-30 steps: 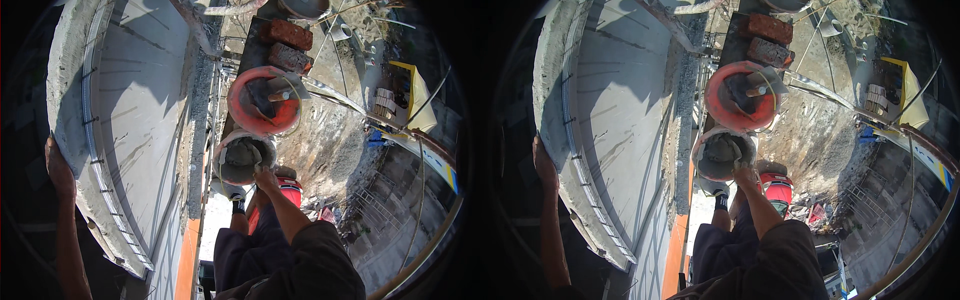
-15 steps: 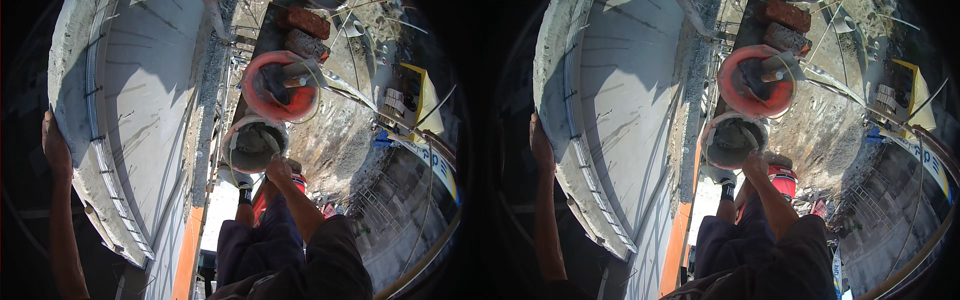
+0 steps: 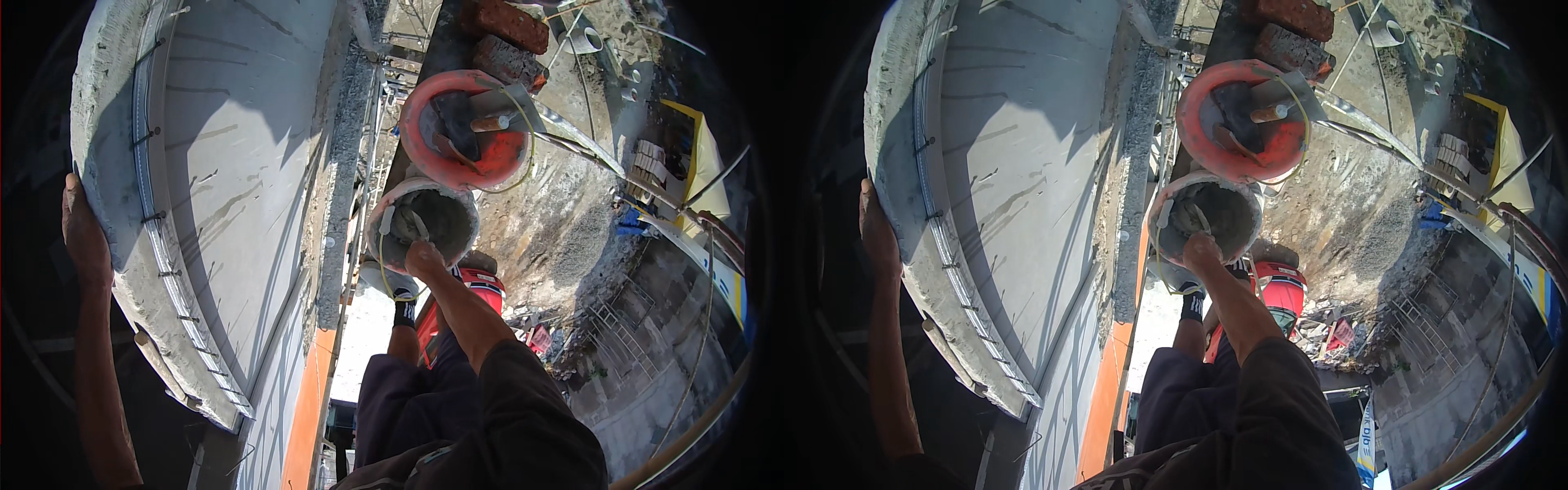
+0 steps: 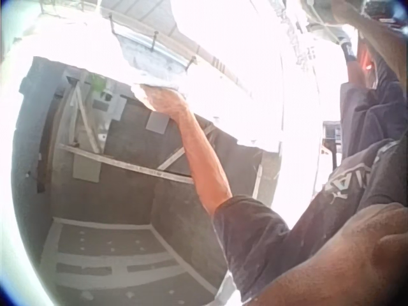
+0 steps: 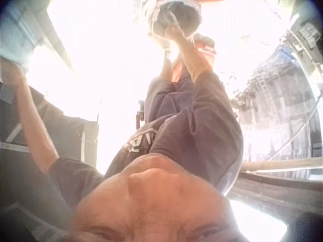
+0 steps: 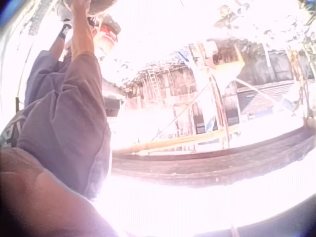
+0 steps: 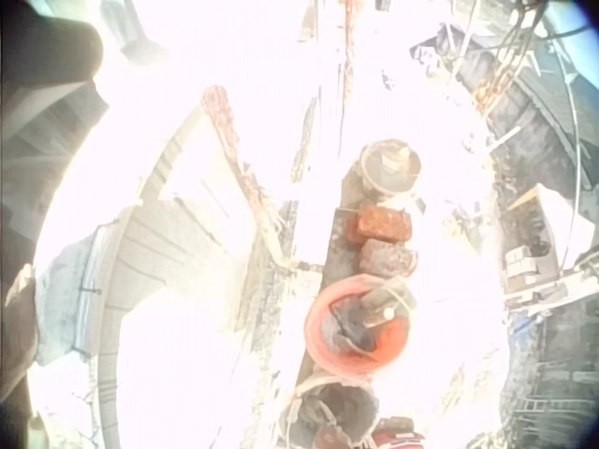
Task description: Applying mortar to a concrete edge and smoothing it with a trowel and brush while standing on scaffolding.
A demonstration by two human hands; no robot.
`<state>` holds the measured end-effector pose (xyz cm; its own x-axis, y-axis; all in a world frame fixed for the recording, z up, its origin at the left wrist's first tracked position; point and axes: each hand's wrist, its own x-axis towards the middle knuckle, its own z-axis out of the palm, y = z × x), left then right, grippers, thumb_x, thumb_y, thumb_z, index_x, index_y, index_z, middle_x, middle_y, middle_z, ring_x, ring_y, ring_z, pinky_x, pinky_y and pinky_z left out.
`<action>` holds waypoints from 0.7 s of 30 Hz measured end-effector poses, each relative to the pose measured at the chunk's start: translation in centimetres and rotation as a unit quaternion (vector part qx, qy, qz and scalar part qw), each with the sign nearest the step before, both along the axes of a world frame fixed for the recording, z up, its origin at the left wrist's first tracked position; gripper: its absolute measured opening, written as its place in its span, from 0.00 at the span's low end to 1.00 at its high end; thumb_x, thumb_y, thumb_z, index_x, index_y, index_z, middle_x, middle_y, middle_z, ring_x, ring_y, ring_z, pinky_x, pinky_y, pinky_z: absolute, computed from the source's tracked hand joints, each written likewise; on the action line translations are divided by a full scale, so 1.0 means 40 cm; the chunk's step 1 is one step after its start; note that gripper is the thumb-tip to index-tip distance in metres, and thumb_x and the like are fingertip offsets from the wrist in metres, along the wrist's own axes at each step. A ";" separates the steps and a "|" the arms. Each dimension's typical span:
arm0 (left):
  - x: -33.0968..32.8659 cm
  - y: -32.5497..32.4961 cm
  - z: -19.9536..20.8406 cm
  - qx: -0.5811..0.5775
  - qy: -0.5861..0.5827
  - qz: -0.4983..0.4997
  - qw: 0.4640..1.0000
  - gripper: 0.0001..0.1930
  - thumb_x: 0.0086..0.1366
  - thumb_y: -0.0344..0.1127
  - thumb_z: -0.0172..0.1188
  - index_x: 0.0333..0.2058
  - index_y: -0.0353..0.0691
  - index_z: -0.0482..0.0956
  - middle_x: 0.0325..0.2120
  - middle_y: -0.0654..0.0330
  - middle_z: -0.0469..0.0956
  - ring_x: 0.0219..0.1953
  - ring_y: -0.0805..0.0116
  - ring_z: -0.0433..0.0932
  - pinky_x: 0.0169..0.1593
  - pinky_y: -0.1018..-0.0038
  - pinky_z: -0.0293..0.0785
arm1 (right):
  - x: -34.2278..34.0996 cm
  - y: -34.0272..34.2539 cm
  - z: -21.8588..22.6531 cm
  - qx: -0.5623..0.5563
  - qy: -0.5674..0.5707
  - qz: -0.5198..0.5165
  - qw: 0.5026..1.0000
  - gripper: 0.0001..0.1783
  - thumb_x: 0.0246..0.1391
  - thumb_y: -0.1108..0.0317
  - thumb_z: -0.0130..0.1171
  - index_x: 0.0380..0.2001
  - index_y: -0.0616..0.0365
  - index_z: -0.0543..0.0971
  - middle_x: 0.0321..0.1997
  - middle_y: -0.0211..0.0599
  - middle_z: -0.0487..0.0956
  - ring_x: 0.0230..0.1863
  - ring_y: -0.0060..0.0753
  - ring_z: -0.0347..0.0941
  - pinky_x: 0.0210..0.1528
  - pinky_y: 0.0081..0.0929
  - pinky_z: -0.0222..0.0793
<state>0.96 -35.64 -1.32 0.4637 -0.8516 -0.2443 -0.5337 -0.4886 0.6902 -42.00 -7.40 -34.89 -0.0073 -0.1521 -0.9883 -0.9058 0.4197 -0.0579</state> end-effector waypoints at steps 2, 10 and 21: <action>-0.004 -0.002 -0.002 -0.007 0.003 -0.006 1.000 0.31 0.75 0.56 0.43 0.61 0.35 0.69 0.54 0.59 0.73 0.55 0.70 0.70 0.61 0.73 0.61 | -0.013 -0.026 0.070 -0.031 0.032 -0.032 0.999 0.24 0.56 0.65 0.54 0.54 0.67 0.72 0.59 0.66 0.70 0.58 0.63 0.72 0.57 0.47 0.72; -0.009 -0.003 0.011 -0.021 0.004 -0.009 1.000 0.29 0.76 0.55 0.43 0.59 0.35 0.71 0.50 0.60 0.75 0.51 0.72 0.72 0.59 0.74 0.64 | -0.095 0.121 0.022 -0.190 -0.011 -0.002 0.982 0.21 0.57 0.63 0.52 0.49 0.69 0.75 0.50 0.70 0.75 0.49 0.62 0.77 0.50 0.50 0.76; -0.012 -0.002 0.017 -0.009 0.000 -0.004 1.000 0.30 0.76 0.55 0.42 0.62 0.34 0.68 0.54 0.58 0.74 0.53 0.72 0.71 0.60 0.74 0.63 | -0.203 0.043 0.001 -0.112 -0.046 -0.073 0.990 0.18 0.52 0.61 0.55 0.39 0.65 0.79 0.43 0.60 0.80 0.45 0.54 0.80 0.45 0.43 0.77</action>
<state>0.48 -35.71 -0.64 0.4577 -0.8590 -0.2294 -0.5375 -0.4729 0.6982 -50.14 -5.70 -34.84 0.0441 -0.3718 -0.9273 -0.8232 0.5124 -0.2446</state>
